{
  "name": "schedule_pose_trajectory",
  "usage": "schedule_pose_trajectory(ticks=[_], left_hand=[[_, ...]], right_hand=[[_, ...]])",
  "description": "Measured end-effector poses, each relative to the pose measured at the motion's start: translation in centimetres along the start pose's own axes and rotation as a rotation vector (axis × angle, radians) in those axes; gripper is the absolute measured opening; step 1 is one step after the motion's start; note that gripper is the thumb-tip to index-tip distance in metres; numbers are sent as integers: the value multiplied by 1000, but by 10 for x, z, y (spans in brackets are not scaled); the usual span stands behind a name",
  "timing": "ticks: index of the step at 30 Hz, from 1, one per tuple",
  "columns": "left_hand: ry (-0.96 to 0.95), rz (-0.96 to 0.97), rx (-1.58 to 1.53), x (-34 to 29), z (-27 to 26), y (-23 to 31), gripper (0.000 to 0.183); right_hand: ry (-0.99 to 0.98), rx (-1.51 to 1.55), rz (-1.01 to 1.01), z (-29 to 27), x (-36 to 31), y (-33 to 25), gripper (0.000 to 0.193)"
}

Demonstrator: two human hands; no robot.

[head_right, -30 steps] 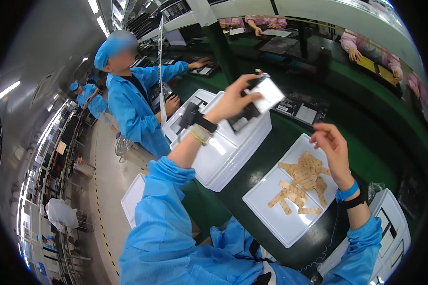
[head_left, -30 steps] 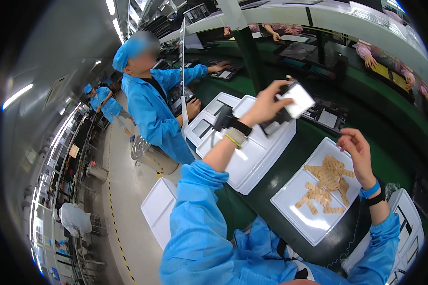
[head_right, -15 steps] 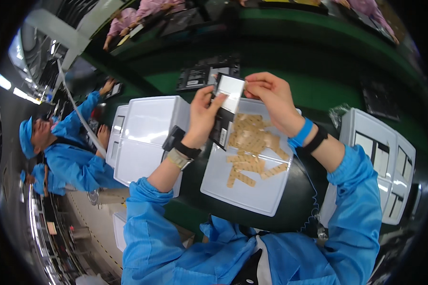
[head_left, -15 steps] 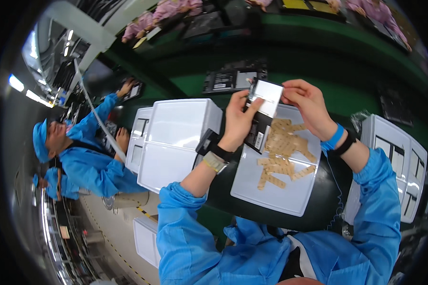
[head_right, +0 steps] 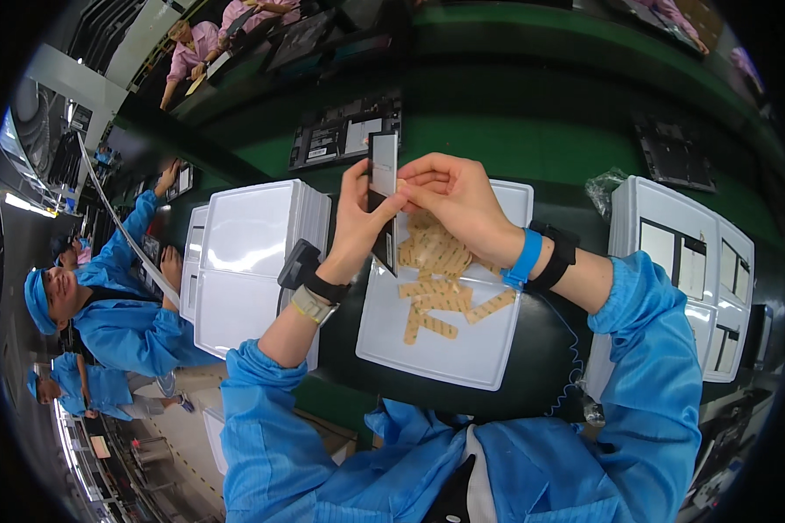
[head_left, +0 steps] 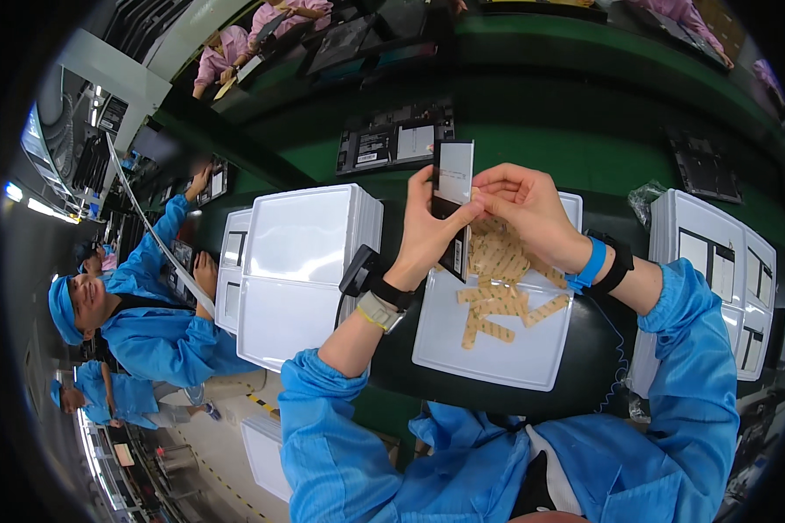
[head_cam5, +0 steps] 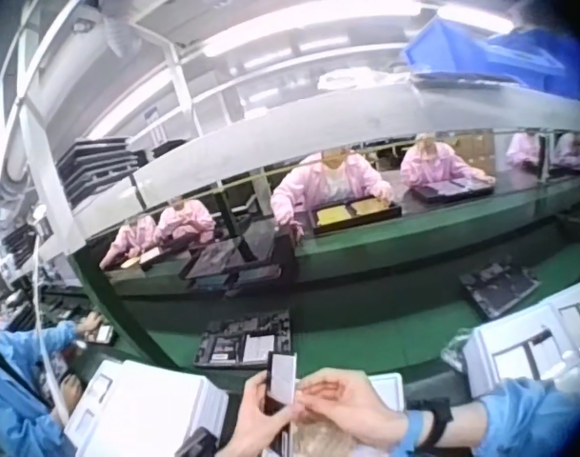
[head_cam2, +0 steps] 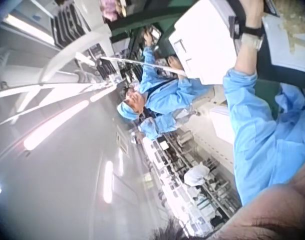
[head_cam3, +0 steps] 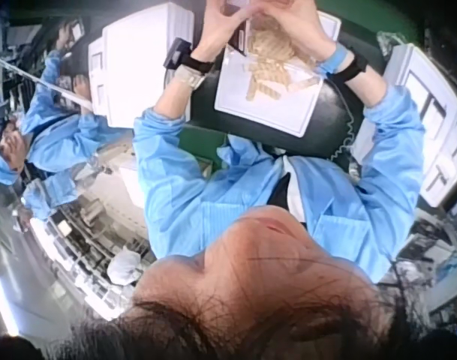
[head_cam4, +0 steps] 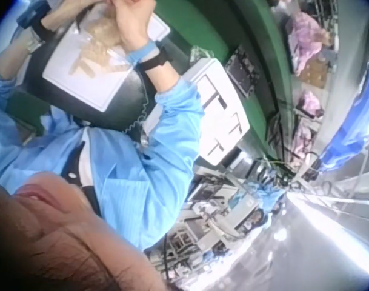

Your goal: The person applies adhesive tape strips to batteries, installs the batteries into laptop chassis on a conveyor belt, and places components into white plastic trays.

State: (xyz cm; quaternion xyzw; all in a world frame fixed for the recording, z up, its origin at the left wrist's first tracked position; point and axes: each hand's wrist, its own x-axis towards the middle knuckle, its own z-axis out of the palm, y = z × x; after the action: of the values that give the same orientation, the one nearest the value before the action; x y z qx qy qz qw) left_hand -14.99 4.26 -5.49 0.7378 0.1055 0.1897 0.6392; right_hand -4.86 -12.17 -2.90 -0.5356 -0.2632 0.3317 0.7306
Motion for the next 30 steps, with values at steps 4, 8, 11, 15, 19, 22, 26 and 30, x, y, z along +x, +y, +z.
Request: schedule_pose_trajectory(ticks=[4, 8, 11, 15, 19, 22, 26, 30], left_hand=[[-68, -140, -267, 0, -2, 1, 76], [83, -139, -366, 9, -6, 4, 74], [146, -178, -282, 8, -3, 3, 79], [182, -134, -181, 3, 0, -8, 85], [170, -139, -227, 3, 3, -3, 81], [175, -183, -410, 8, -2, 0, 75], [206, -67, -484, 15, -12, 4, 69], [318, -106, -468, 15, -17, -1, 72]], right_hand=[[-87, 39, -43, -2, 4, 4, 18], [121, -225, 5, -23, 18, 7, 19], [12, -198, -18, -8, 4, 11, 19], [-42, -190, -49, 13, -8, 14, 19], [-60, -122, 30, 5, -5, 11, 17], [-8, -92, -11, -6, 7, 13, 15], [113, -324, -228, -14, 9, 14, 15], [-31, -505, -333, 15, -18, 8, 15]])
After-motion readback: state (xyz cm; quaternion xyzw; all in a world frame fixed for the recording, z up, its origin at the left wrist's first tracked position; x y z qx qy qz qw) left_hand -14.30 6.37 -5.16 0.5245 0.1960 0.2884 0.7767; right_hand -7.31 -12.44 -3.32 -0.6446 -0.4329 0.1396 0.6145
